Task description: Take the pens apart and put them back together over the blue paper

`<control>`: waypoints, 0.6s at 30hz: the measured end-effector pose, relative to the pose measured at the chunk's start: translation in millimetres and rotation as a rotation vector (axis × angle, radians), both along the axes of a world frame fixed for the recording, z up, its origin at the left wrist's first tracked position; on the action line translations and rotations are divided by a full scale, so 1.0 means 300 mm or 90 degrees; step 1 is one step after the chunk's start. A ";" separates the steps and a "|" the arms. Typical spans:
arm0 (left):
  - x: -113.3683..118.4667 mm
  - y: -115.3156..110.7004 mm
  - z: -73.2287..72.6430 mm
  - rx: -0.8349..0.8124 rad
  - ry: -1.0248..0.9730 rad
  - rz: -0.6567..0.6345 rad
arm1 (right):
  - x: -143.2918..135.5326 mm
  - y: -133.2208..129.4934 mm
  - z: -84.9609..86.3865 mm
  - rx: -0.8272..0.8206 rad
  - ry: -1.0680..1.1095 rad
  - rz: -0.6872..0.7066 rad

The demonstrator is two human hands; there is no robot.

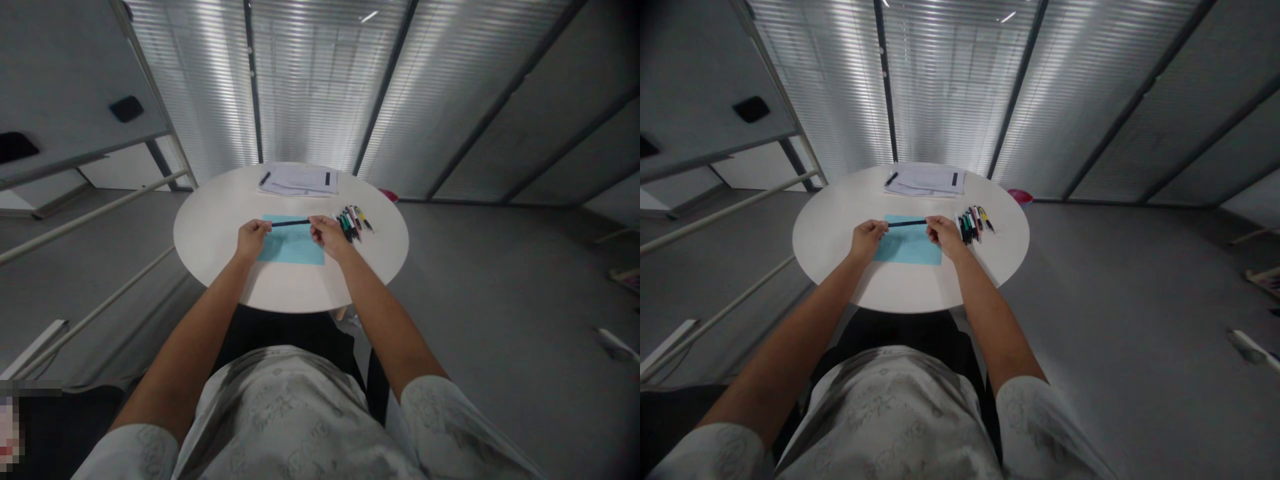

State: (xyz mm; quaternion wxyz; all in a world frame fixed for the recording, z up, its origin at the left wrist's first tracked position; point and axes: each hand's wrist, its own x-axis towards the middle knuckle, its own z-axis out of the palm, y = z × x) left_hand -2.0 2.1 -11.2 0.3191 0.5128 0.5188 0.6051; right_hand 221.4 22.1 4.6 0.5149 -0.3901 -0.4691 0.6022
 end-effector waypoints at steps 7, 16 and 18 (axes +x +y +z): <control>-0.001 0.004 -0.007 0.006 0.000 -0.005 | -0.001 -0.012 0.011 0.017 0.019 0.028; -0.002 -0.003 0.000 0.014 0.036 0.000 | -0.008 -0.019 0.021 -0.033 0.018 0.013; -0.001 -0.006 0.005 0.012 0.041 0.000 | -0.011 -0.015 0.018 -0.045 0.010 0.000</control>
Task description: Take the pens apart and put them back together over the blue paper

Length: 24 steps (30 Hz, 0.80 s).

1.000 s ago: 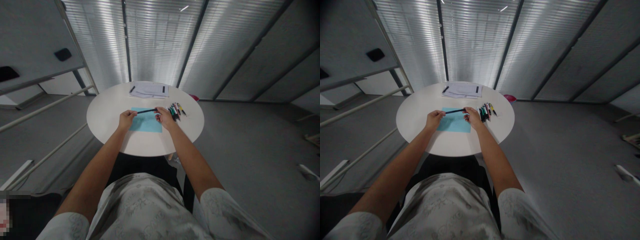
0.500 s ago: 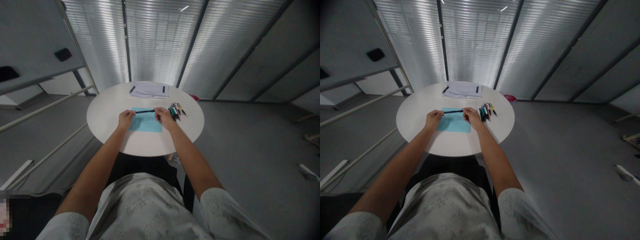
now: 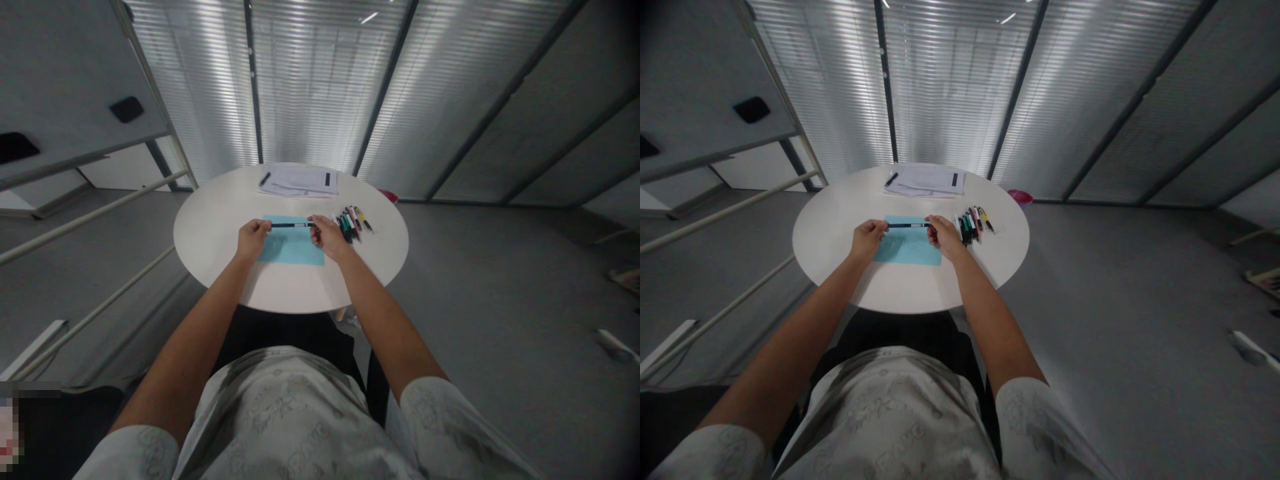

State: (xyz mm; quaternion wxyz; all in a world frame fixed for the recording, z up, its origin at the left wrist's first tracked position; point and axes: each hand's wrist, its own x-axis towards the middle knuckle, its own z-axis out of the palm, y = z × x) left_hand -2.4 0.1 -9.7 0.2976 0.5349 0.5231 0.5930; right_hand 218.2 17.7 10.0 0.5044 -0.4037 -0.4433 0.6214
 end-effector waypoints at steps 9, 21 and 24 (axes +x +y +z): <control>0.000 0.005 -0.003 0.011 -0.009 -0.006 | -0.001 0.004 0.002 -0.002 -0.004 0.002; 0.004 -0.001 0.005 0.002 -0.021 -0.003 | -0.006 -0.001 0.001 0.000 -0.039 0.014; 0.005 -0.003 0.007 0.000 -0.020 -0.001 | -0.003 -0.002 0.004 -0.008 -0.026 0.010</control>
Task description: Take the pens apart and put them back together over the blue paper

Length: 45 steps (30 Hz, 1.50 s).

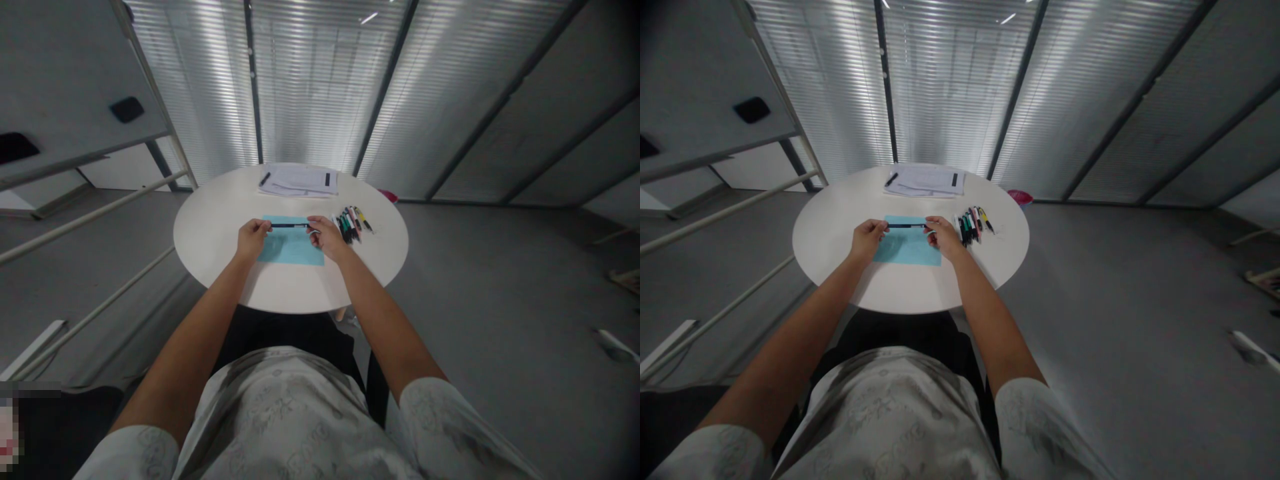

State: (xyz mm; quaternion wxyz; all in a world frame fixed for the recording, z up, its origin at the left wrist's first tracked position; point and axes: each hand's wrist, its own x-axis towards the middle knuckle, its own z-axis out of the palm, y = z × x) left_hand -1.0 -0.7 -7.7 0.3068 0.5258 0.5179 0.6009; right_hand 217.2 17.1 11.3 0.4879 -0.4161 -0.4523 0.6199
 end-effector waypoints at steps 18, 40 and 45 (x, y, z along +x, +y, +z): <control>-0.002 0.002 -0.004 -0.001 0.006 0.003 | -0.002 0.001 0.000 0.012 0.017 0.005; -0.002 0.001 -0.004 0.007 0.021 -0.004 | 0.001 0.013 -0.024 0.022 -0.009 0.002; -0.001 0.007 -0.010 0.022 -0.010 -0.011 | 0.003 0.014 -0.024 0.027 -0.005 0.003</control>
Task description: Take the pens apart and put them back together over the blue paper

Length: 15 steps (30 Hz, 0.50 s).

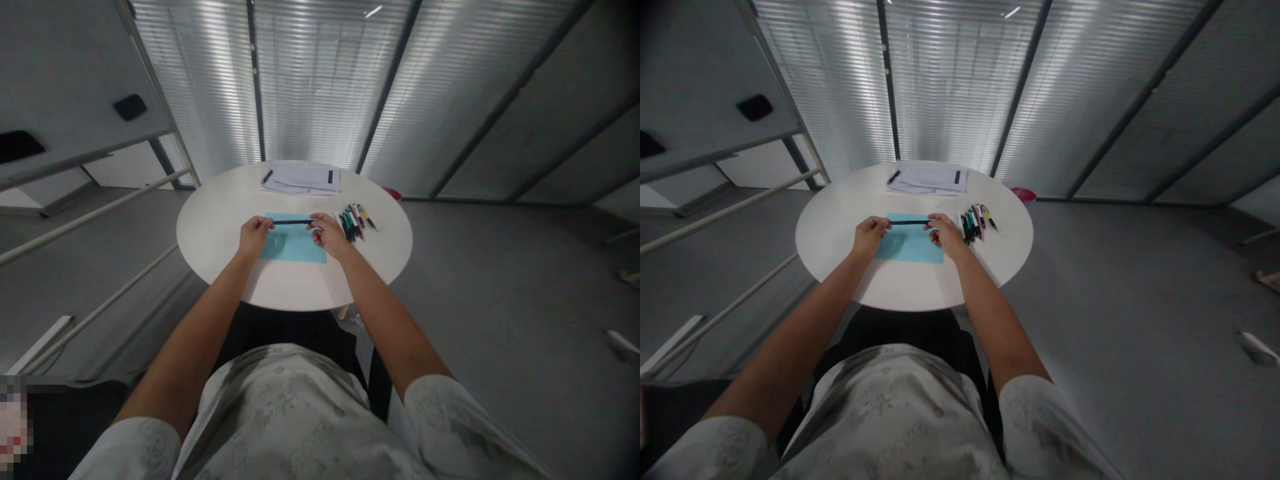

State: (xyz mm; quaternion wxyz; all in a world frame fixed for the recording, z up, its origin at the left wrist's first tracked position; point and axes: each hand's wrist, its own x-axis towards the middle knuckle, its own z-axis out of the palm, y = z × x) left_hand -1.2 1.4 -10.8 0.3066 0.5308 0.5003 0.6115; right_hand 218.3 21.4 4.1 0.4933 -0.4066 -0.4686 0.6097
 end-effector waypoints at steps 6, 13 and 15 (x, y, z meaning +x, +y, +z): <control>0.000 0.008 -0.011 -0.003 -0.002 0.007 | -0.001 -0.008 0.005 0.000 -0.008 0.004; 0.001 0.009 -0.012 -0.004 -0.026 0.007 | -0.007 -0.022 0.016 0.000 -0.028 -0.025; 0.002 0.009 -0.011 -0.013 -0.030 0.013 | -0.007 -0.021 0.017 -0.007 -0.016 -0.036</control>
